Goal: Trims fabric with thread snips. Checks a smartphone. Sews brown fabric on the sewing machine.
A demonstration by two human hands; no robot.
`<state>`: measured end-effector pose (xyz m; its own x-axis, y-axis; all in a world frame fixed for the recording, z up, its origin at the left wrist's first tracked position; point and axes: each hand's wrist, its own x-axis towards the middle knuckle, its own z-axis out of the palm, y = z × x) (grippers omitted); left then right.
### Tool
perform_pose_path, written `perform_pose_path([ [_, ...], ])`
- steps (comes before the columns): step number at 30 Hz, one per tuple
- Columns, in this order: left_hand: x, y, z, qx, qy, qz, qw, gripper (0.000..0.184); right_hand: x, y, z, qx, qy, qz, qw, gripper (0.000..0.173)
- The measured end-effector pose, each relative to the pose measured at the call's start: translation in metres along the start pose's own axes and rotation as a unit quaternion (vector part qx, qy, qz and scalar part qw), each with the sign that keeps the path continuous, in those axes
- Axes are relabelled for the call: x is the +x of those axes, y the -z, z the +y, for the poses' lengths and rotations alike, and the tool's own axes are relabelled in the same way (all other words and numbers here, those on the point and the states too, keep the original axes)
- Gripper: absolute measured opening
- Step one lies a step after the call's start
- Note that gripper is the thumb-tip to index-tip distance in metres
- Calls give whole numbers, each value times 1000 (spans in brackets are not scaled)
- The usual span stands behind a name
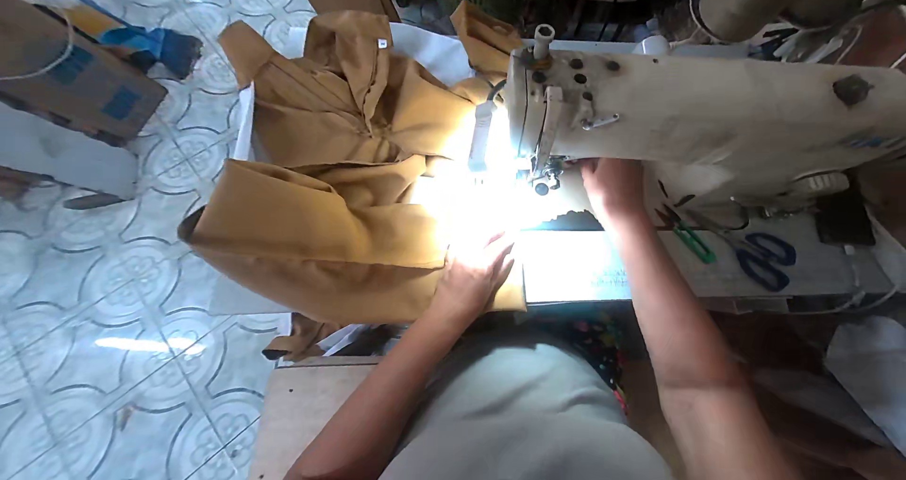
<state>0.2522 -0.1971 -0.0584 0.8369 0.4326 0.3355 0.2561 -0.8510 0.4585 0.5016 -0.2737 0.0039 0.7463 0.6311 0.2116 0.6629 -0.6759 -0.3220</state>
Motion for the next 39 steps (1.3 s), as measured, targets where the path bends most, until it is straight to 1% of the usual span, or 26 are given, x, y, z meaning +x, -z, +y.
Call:
perform_pose_path([
  [1,3,0,3,6,12,4,1000,28,-22,10,-10,54,15,-4,998,37],
  [3,10,0,8,18,40,8,999,29,-77,22,-41,190,35,-26,981,31],
  [4,12,0,11,27,60,0,998,30,-103,21,-57,247,35,-41,967,28],
  [5,15,1,14,35,83,-11,996,31,-123,15,-69,278,33,-67,958,24],
  [6,16,2,16,39,108,-25,993,33,-137,6,-76,271,41,-90,958,23],
  [7,17,6,18,38,141,-54,988,36,-145,-4,-79,225,65,-101,967,24],
  [8,18,10,19,31,172,-85,981,39,-150,-15,-78,155,110,-86,978,26],
  [9,19,16,20,23,196,-107,974,40,-151,-22,-76,97,139,-73,983,26],
  [10,19,21,21,13,213,-123,969,41,-151,-26,-74,69,146,-69,985,26],
  [13,12,30,15,3,228,-107,968,38,-150,-28,-76,38,148,-102,983,29],
  [15,5,36,6,-5,208,-69,976,34,-150,-29,-77,17,160,-98,982,30],
  [17,-4,41,-4,-9,165,-22,986,24,-150,-29,-77,19,168,-81,982,28],
  [19,-10,46,-10,-19,150,-11,988,13,-150,-30,-76,41,164,-67,983,26],
  [21,-15,46,-13,-22,141,-7,990,10,-150,-33,-76,56,168,-49,983,26],
  [23,-18,43,-15,-19,115,3,993,15,-149,-36,-76,53,182,-27,981,30],
  [25,-19,43,-14,-1,98,2,995,22,-147,-38,-75,44,189,-16,981,29],
  [28,-17,47,-11,46,71,-7,996,20,-144,-43,-73,54,186,8,981,20],
  [30,-13,50,-9,50,59,-18,997,20,-141,-43,-70,84,177,21,980,19],
  [33,-9,54,-9,52,60,-33,996,18,-138,-39,-68,162,127,23,978,20],
  [36,-4,55,-11,66,39,-53,996,27,-138,-37,-66,203,83,19,975,19],
  [39,0,56,-10,86,18,-68,994,39,-137,-37,-64,224,63,18,972,19],
])
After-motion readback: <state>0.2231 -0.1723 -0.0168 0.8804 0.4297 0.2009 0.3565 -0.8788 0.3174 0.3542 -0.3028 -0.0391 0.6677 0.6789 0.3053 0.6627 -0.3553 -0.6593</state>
